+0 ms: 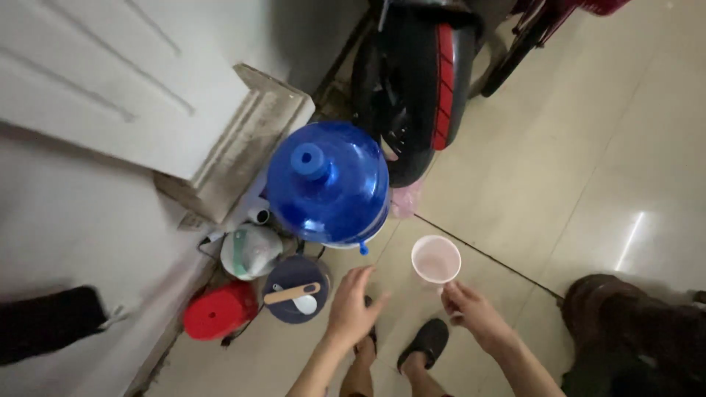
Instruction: Preparing bakery ingredients by sorting and breaking down shredded dough or cheese in a container.
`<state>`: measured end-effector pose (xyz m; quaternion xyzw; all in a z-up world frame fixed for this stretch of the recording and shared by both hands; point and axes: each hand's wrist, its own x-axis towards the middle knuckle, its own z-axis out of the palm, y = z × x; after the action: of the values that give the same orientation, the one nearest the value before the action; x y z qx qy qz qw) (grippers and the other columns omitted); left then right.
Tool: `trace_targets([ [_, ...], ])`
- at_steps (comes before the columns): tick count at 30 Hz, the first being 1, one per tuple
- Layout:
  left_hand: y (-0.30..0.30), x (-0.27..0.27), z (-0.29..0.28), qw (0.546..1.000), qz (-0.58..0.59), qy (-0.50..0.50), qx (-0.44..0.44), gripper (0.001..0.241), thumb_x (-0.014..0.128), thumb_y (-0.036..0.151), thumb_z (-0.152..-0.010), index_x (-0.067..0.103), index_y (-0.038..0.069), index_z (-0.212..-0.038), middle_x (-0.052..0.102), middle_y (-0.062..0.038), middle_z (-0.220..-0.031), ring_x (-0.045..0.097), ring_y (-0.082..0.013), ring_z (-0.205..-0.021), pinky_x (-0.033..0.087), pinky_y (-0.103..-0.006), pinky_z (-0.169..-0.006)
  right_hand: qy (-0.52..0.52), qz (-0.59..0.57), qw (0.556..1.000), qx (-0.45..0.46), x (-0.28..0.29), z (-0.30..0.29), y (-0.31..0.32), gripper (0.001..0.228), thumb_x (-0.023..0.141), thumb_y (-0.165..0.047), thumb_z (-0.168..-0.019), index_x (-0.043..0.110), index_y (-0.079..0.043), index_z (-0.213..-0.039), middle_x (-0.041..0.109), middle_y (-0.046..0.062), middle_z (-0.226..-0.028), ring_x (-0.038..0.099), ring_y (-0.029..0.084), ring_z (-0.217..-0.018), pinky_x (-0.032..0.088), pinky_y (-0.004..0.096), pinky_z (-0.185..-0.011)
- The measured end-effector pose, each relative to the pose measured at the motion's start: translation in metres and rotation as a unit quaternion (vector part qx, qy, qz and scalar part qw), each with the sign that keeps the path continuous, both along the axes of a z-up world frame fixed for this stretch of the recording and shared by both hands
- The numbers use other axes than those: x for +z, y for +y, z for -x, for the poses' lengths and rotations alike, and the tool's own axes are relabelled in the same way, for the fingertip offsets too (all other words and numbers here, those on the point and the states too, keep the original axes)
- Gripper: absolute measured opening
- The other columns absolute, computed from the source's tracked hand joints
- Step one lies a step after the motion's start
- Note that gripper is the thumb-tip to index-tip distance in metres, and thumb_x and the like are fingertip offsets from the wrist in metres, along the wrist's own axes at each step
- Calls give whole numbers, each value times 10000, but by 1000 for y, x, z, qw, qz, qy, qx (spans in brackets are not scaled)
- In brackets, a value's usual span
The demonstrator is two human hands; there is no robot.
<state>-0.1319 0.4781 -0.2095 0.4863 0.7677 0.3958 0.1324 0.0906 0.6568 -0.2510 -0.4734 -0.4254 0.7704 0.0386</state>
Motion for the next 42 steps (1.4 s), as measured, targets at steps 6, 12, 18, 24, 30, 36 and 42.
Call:
trace_targets([
  [6, 60, -199, 74, 967, 218, -72, 107, 390, 662, 276, -926, 652, 92, -1269, 739, -188, -1137, 700, -360, -1101, 546, -455, -949, -161, -106, 980, 45, -236, 53, 24, 271, 585, -293, -996, 712, -83, -1112, 648, 10, -867, 637, 148, -724, 522, 326, -660],
  [12, 94, -313, 91, 991, 106, 73, 22, 514, 742, 230, -808, 638, 12, -1261, 711, -232, -1122, 675, -416, -1056, 513, -504, -927, -226, -215, 945, 103, -394, 133, -9, 384, 565, -375, -1018, 736, -31, -1037, 716, 119, -826, 714, 196, -751, 556, 363, -703],
  [18, 105, -297, 95, 973, 215, 88, -7, 394, 699, 225, -910, 626, -20, -1210, 672, -266, -1093, 661, -442, -996, 525, -508, -810, -211, -229, 948, 67, -392, 162, -17, 361, 562, -388, -1002, 719, -96, -1147, 761, 80, -895, 734, 183, -813, 563, 356, -750],
  [24, 102, -335, 103, 979, 174, 108, -23, 254, 651, 137, -925, 689, 39, -1155, 705, -229, -1073, 673, -412, -1020, 530, -504, -793, -200, -238, 949, 56, -386, 164, -12, 378, 535, -380, -1011, 704, -120, -1228, 772, 66, -930, 738, 183, -856, 563, 346, -789],
  [30, 104, -319, 108, 981, 139, 122, -56, 165, 662, 139, -958, 711, 16, -1056, 725, -201, -1049, 677, -402, -1009, 518, -515, -823, -208, -280, 932, 104, -382, 160, -4, 356, 528, -377, -1019, 736, -133, -1175, 749, 106, -931, 717, 246, -876, 547, 386, -793],
  [36, 104, -318, 107, 988, 62, 135, -53, 241, 677, 128, -936, 718, 1, -1137, 717, -227, -1103, 660, -421, -1066, 506, -511, -876, -193, -283, 933, 110, -360, 161, -2, 349, 525, -372, -1003, 720, -135, -1168, 725, 148, -930, 711, 307, -889, 539, 418, -791],
  [42, 98, -293, 99, 985, 33, 168, -20, 417, 745, 250, -856, 686, 51, -1218, 719, -182, -1115, 682, -397, -1017, 507, -534, -848, -180, -306, 928, 110, -375, 160, -5, 330, 524, -361, -1002, 736, -141, -1127, 737, 130, -931, 716, 294, -890, 543, 410, -789],
])
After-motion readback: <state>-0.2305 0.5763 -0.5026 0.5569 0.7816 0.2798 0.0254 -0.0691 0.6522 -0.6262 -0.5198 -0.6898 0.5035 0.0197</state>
